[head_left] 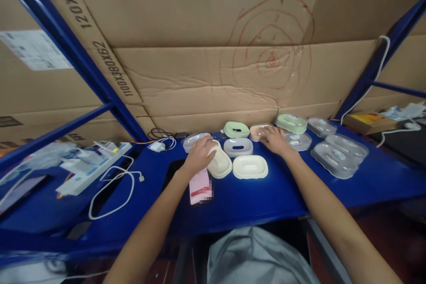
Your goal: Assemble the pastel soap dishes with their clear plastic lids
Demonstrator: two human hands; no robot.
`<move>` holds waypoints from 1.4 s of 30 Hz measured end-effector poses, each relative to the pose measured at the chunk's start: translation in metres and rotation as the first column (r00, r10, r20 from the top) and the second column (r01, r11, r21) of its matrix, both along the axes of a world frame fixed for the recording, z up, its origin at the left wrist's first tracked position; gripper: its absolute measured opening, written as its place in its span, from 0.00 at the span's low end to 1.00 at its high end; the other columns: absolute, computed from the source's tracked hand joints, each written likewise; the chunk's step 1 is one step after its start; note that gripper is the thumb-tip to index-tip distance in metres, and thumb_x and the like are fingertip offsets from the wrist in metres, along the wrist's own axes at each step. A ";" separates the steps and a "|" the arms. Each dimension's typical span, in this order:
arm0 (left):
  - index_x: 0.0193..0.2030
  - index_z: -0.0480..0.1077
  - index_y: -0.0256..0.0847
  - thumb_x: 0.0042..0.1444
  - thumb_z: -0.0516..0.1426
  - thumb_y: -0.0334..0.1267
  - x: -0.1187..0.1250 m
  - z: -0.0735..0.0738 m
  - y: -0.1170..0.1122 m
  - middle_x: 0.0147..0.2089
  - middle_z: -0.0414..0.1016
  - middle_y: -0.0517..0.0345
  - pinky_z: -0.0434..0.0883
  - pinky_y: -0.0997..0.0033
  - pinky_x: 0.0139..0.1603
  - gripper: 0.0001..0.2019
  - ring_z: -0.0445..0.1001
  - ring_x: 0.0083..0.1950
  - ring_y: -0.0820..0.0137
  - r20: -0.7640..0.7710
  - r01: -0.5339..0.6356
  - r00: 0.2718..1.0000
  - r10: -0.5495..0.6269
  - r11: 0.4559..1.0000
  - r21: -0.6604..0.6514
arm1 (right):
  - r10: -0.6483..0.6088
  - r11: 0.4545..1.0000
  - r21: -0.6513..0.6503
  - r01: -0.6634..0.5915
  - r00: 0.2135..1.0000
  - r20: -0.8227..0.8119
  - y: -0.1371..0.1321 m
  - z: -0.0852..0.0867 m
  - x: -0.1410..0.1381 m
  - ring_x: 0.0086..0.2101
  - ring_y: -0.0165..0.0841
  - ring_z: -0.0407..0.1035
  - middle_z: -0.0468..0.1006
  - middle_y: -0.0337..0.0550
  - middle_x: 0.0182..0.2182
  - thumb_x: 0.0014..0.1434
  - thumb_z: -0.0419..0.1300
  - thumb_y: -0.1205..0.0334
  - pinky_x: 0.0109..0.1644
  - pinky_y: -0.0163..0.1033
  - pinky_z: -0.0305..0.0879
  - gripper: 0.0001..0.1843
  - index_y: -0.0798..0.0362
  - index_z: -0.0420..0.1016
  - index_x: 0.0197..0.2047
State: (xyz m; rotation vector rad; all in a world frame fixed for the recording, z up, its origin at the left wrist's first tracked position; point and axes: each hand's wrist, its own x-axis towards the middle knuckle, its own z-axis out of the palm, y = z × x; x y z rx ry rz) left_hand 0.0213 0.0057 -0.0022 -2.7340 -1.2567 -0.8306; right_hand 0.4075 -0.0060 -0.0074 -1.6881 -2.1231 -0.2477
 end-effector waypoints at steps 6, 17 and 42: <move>0.59 0.76 0.44 0.71 0.54 0.42 0.003 0.004 -0.005 0.67 0.71 0.45 0.67 0.44 0.71 0.16 0.70 0.69 0.51 -0.098 0.043 0.994 -0.044 0.999 -0.011 | 0.002 1.000 0.006 -0.002 0.999 0.038 -0.002 0.008 -0.007 0.55 0.50 0.66 0.78 0.55 0.56 0.74 0.55 0.53 0.62 0.56 0.56 0.20 0.45 0.81 0.62; 0.55 0.79 0.43 0.70 0.54 0.42 -0.001 0.012 -0.003 0.63 0.76 0.46 0.68 0.48 0.69 0.14 0.74 0.65 0.52 -0.053 -0.013 0.998 0.014 1.000 0.023 | -0.089 0.989 -0.106 0.101 0.990 0.109 -0.021 0.027 -0.035 0.53 0.47 0.75 0.84 0.54 0.52 0.77 0.49 0.56 0.56 0.46 0.64 0.21 0.50 0.82 0.58; 0.44 0.78 0.43 0.69 0.54 0.48 -0.003 0.022 -0.008 0.50 0.77 0.48 0.71 0.52 0.59 0.14 0.75 0.52 0.56 -0.048 -0.018 0.999 0.017 1.000 -0.020 | -0.192 0.978 -0.101 0.185 0.979 -0.063 -0.014 0.010 -0.048 0.54 0.54 0.73 0.79 0.66 0.58 0.78 0.39 0.58 0.57 0.54 0.63 0.25 0.59 0.68 0.65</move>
